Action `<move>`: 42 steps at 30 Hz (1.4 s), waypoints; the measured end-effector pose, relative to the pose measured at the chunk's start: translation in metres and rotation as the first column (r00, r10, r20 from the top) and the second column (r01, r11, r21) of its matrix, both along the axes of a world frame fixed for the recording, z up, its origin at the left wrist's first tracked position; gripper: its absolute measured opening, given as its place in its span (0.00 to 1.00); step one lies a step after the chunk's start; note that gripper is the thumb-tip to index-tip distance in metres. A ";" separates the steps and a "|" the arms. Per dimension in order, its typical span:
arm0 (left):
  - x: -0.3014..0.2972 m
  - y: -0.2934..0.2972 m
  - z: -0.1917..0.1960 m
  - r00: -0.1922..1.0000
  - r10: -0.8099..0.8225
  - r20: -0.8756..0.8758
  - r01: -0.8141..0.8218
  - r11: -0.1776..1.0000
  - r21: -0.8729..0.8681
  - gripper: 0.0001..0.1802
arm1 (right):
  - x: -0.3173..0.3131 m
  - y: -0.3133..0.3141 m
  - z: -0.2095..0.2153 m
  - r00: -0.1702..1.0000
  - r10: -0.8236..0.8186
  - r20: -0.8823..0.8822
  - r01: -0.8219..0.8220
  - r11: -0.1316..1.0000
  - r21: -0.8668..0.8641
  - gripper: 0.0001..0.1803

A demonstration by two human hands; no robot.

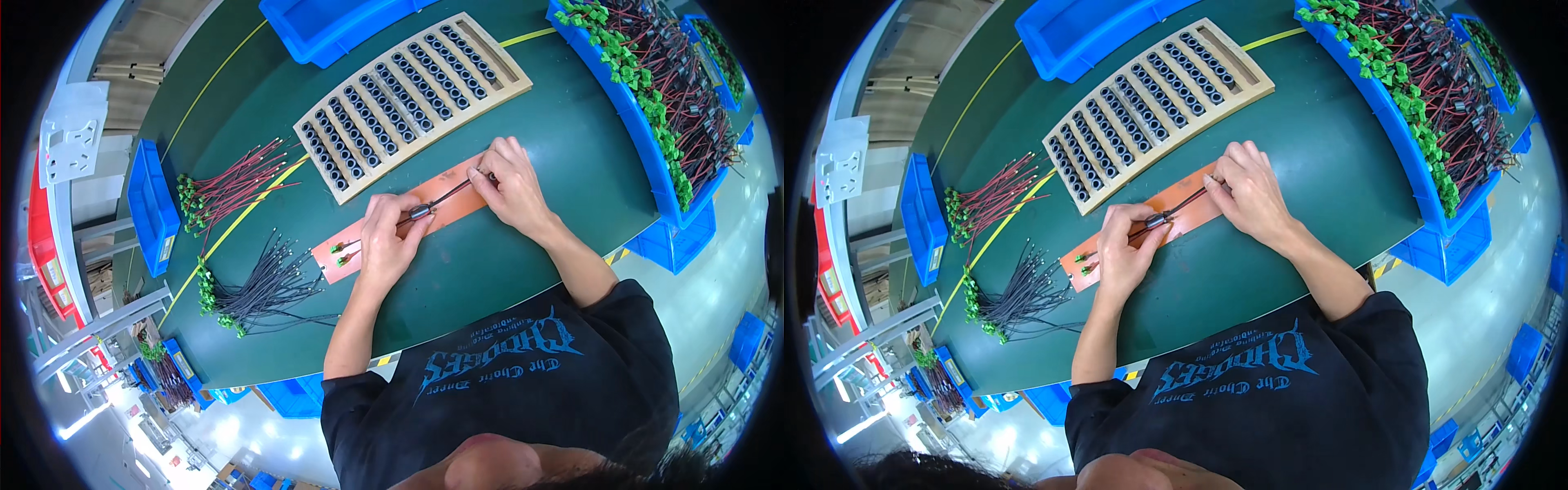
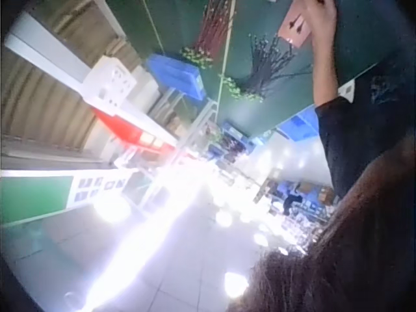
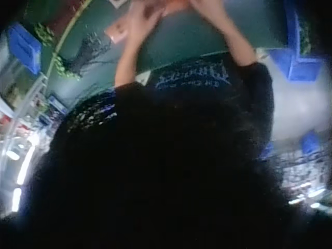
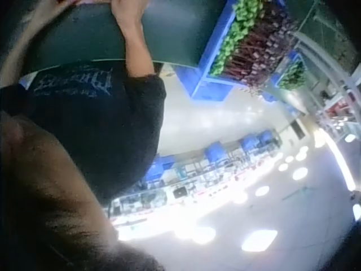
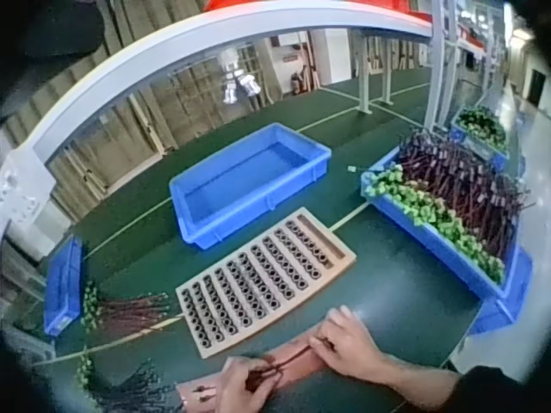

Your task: The person assembles wire harnesses by hand at a factory workstation. They pick up black and red wires with green connectors, insert them into a small cylindrical component, and use a crimping tool to secure the connection. The finished units are placed into a blue bin.

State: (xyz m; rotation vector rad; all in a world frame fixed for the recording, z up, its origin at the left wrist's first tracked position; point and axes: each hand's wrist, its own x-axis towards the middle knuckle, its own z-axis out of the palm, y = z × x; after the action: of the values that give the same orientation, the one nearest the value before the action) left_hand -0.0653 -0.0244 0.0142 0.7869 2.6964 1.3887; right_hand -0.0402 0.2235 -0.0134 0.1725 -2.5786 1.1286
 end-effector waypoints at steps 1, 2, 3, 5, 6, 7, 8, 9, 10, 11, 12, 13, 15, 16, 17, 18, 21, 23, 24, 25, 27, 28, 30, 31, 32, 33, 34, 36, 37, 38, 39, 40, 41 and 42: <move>0.001 0.003 0.005 0.997 0.028 0.067 -0.030 0.999 0.034 0.13 | 0.000 0.001 0.000 1.000 0.005 -0.003 -0.005 1.000 0.005 0.11; 0.001 0.005 0.008 0.990 0.052 0.132 -0.061 0.996 0.069 0.13 | 0.000 0.002 -0.001 1.000 0.011 -0.006 -0.011 1.000 0.004 0.12; 0.000 0.003 0.009 1.000 0.001 0.010 -0.001 1.000 -0.021 0.14 | 0.000 0.003 -0.002 1.000 0.016 -0.009 -0.016 1.000 0.003 0.12; -0.005 -0.004 0.009 0.968 -0.136 -0.209 0.089 0.971 -0.220 0.16 | -0.001 0.003 -0.003 1.000 0.022 -0.011 -0.022 1.000 0.003 0.12; -0.005 -0.004 0.010 0.962 -0.153 -0.224 0.095 0.963 -0.251 0.16 | -0.001 0.003 -0.003 1.000 0.022 -0.009 -0.022 1.000 0.004 0.12; -0.006 -0.004 0.011 0.956 -0.171 -0.239 0.101 0.954 -0.281 0.17 | -0.001 0.003 -0.003 1.000 0.021 -0.008 -0.021 1.000 0.005 0.12; -0.006 -0.004 0.012 0.949 -0.189 -0.253 0.105 0.944 -0.312 0.18 | -0.001 0.003 -0.003 1.000 0.023 -0.006 -0.023 1.000 0.006 0.12; -0.006 -0.005 0.011 0.947 -0.199 -0.251 0.108 0.936 -0.334 0.17 | -0.001 0.004 -0.003 1.000 0.024 -0.003 -0.024 1.000 0.007 0.12; -0.006 -0.006 0.009 0.946 -0.209 -0.249 0.111 0.928 -0.355 0.17 | -0.001 0.004 -0.002 1.000 0.025 -0.001 -0.025 1.000 0.008 0.12; -0.006 -0.007 0.007 0.944 -0.220 -0.246 0.115 0.919 -0.377 0.16 | -0.001 0.004 -0.002 1.000 0.030 -0.007 -0.030 1.000 0.008 0.12; -0.006 -0.008 0.005 0.943 -0.222 -0.247 0.119 0.921 -0.371 0.16 | -0.002 0.004 -0.002 0.999 0.035 -0.013 -0.035 0.999 0.008 0.12; -0.006 -0.008 0.004 0.942 -0.224 -0.248 0.123 0.923 -0.366 0.16 | -0.002 0.004 -0.002 0.999 0.039 -0.019 -0.039 0.999 0.008 0.12; -0.007 -0.008 0.002 0.941 -0.231 -0.247 0.134 0.926 -0.354 0.16 | -0.002 0.005 -0.001 0.999 0.042 -0.010 -0.042 0.999 0.006 0.12; -0.007 -0.008 0.002 0.940 -0.235 -0.246 0.141 0.927 -0.347 0.16 | -0.002 0.005 -0.001 0.999 0.044 -0.006 -0.044 0.999 0.005 0.12; -0.008 -0.008 0.001 0.940 -0.239 -0.244 0.148 0.928 -0.341 0.16 | -0.001 0.005 0.000 0.999 0.044 -0.002 -0.044 0.999 0.006 0.12; -0.008 -0.007 0.000 0.937 -0.238 -0.254 0.147 0.932 -0.332 0.16 | -0.001 0.005 0.000 0.999 0.045 0.003 -0.045 0.999 0.008 0.12; -0.009 -0.005 -0.003 0.932 -0.241 -0.270 0.152 0.938 -0.310 0.15 | -0.001 0.006 -0.001 0.999 0.045 0.015 -0.045 0.999 -0.018 0.13; -0.009 -0.006 -0.005 0.932 -0.243 -0.270 0.159 0.941 -0.300 0.15 | -0.004 0.007 -0.001 0.999 0.047 0.015 -0.046 0.999 -0.026 0.13; -0.008 -0.005 -0.006 0.938 -0.228 -0.262 0.151 0.947 -0.283 0.15 | -0.006 0.008 -0.002 0.999 0.049 0.010 -0.049 0.999 -0.022 0.13; -0.006 -0.002 -0.006 0.943 -0.212 -0.255 0.143 0.954 -0.265 0.15 | -0.007 0.008 -0.002 0.999 0.051 0.006 -0.051 0.999 -0.017 0.13; -0.015 -0.002 0.002 0.954 -0.239 -0.180 0.199 0.956 -0.216 0.15 | -0.007 0.010 -0.002 0.999 0.035 0.026 -0.035 0.999 0.006 0.13; -0.026 -0.007 0.010 0.952 -0.286 -0.106 0.264 0.948 -0.178 0.15 | -0.007 0.011 -0.002 0.999 0.025 0.036 -0.026 1.000 0.018 0.13; -0.044 0.001 0.027 0.943 -0.327 0.063 0.332 0.937 -0.108 0.16 | -0.008 0.010 -0.002 0.999 0.024 0.028 -0.024 1.000 0.019 0.13; -0.053 0.010 0.034 0.931 -0.326 0.163 0.341 0.937 -0.078 0.17 | -0.008 0.009 -0.003 0.999 0.021 0.025 -0.022 1.000 0.018 0.13; -0.062 0.018 0.035 0.911 -0.320 0.261 0.343 0.938 -0.047 0.18 | -0.008 0.009 -0.004 1.000 0.022 0.005 -0.022 1.000 0.013 0.12; -0.069 0.031 0.029 0.899 -0.399 0.182 0.411 0.911 -0.031 0.17 | -0.008 0.007 -0.005 0.999 0.028 -0.016 -0.028 1.000 0.004 0.12; -0.076 0.040 0.029 0.851 -0.432 0.298 0.474 0.876 -0.086 0.15 | -0.009 0.006 -0.003 0.999 0.033 -0.036 -0.034 0.999 -0.006 0.12; -0.091 0.059 0.035 0.708 -0.466 0.531 0.622 0.767 -0.157 0.13 | -0.006 0.006 -0.002 0.997 0.021 -0.074 -0.022 1.000 -0.020 0.11; -0.093 0.065 0.036 0.653 -0.532 0.540 0.659 0.750 -0.058 0.12 | -0.006 0.006 -0.002 0.996 0.015 -0.091 -0.017 0.999 -0.032 0.11; -0.094 0.068 0.032 0.642 -0.509 0.573 0.650 0.758 -0.055 0.12 | -0.005 0.006 -0.002 0.996 0.017 -0.084 -0.021 0.999 -0.042 0.11; -0.094 0.068 0.028 0.632 -0.485 0.605 0.640 0.767 -0.053 0.12 | -0.005 0.006 -0.001 0.997 0.022 -0.077 -0.026 0.998 -0.054 0.11; -0.094 0.067 0.025 0.621 -0.458 0.636 0.628 0.777 -0.053 0.12 | -0.005 0.005 0.000 0.997 0.028 -0.070 -0.033 0.997 -0.066 0.10; -0.093 0.067 0.020 0.624 -0.445 0.642 0.611 0.791 -0.046 0.13 | -0.006 0.006 -0.002 0.998 0.036 -0.054 -0.039 0.997 -0.068 0.10; -0.092 0.066 0.016 0.624 -0.447 0.641 0.600 0.799 -0.027 0.12 | -0.006 0.008 -0.004 0.998 0.045 -0.039 -0.048 0.996 -0.071 0.11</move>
State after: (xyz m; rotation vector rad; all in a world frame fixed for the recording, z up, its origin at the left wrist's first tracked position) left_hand -0.1573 0.0415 0.0305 0.8309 1.8558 0.9236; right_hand -0.0466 0.2312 -0.0173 0.2356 -2.5089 1.2204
